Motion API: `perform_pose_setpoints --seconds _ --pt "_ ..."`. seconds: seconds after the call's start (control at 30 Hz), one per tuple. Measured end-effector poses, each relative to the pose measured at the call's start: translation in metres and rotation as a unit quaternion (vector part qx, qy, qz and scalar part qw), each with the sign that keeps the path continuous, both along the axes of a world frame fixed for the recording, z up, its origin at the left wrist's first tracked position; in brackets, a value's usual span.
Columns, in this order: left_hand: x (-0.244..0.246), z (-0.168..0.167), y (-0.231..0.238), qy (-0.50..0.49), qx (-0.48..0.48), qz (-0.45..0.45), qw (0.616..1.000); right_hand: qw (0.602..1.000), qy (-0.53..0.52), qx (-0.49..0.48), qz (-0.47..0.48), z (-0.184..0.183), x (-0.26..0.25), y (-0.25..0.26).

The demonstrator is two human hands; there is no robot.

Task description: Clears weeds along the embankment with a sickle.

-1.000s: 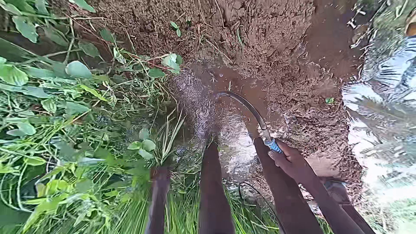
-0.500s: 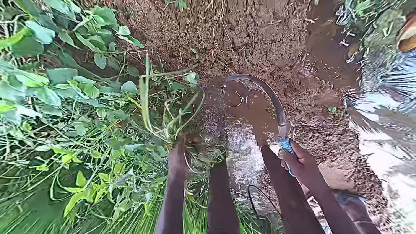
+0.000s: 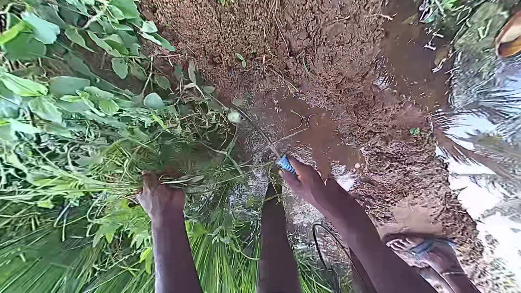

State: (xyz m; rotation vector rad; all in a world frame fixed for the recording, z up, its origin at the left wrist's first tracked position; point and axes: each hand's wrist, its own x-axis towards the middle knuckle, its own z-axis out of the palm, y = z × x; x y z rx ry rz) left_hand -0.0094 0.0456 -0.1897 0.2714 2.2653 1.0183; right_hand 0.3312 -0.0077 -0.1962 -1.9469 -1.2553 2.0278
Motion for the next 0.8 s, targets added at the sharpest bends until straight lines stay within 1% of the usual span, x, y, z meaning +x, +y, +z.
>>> perform_pose_setpoints --seconds 0.07,0.1,0.13,0.2,0.23,0.3,0.4,0.43,0.47,0.5,0.53,0.57,0.6,0.63,0.7,0.77,0.8 --pt "0.023 -0.005 0.019 0.046 -0.097 -0.090 0.990 0.998 0.022 -0.044 0.029 0.002 -0.018 -0.012" --pt "0.035 -0.011 0.027 0.051 -0.147 -0.114 0.981 0.998 0.025 -0.054 0.033 0.004 -0.021 -0.016" --pt "0.046 -0.021 0.034 0.044 -0.175 -0.125 0.976 0.997 0.023 -0.061 0.039 0.008 -0.021 -0.018" --pt "0.064 -0.035 0.041 0.019 -0.206 -0.155 0.966 0.996 0.017 -0.066 0.063 0.021 -0.019 -0.024" --pt "0.072 -0.041 0.045 0.010 -0.207 -0.175 0.963 0.995 0.011 -0.066 0.080 0.027 -0.017 -0.028" --pt "0.086 -0.050 0.052 0.016 -0.214 -0.218 0.952 0.990 0.002 -0.064 0.125 0.034 -0.015 -0.039" --pt "0.083 -0.074 0.049 0.029 -0.239 -0.227 0.944 0.982 -0.013 -0.047 0.183 0.036 -0.013 -0.052" --pt "0.077 -0.083 0.045 0.046 -0.274 -0.225 0.934 0.977 -0.009 -0.059 0.206 0.036 -0.011 -0.049" --pt "0.070 -0.086 0.037 0.060 -0.317 -0.243 0.915 0.970 -0.001 -0.078 0.231 0.037 -0.009 -0.047" --pt "0.062 -0.086 0.029 0.071 -0.366 -0.289 0.882 0.963 0.007 -0.093 0.254 0.037 -0.005 -0.045" --pt "0.051 -0.085 0.021 0.077 -0.413 -0.342 0.841 0.956 0.013 -0.101 0.275 0.036 0.000 -0.043" --pt "0.044 -0.082 0.016 0.077 -0.434 -0.374 0.816 0.952 0.019 -0.099 0.289 0.034 0.006 -0.040" --pt "0.041 -0.078 0.013 0.077 -0.441 -0.366 0.816 0.953 0.021 -0.086 0.290 0.034 0.013 -0.040" --pt "0.038 -0.072 0.009 0.076 -0.437 -0.355 0.823 0.960 0.021 -0.063 0.273 0.036 0.020 -0.041" --pt "0.036 -0.061 0.000 0.087 -0.426 -0.346 0.831 0.978 0.025 -0.013 0.205 0.040 0.037 -0.042" --pt "0.042 -0.058 -0.008 0.073 -0.393 -0.307 0.864 0.991 0.012 0.048 0.120 0.036 0.055 -0.049" --pt "0.045 -0.060 -0.011 0.066 -0.375 -0.288 0.878 0.994 0.003 0.061 0.085 0.034 0.063 -0.049"
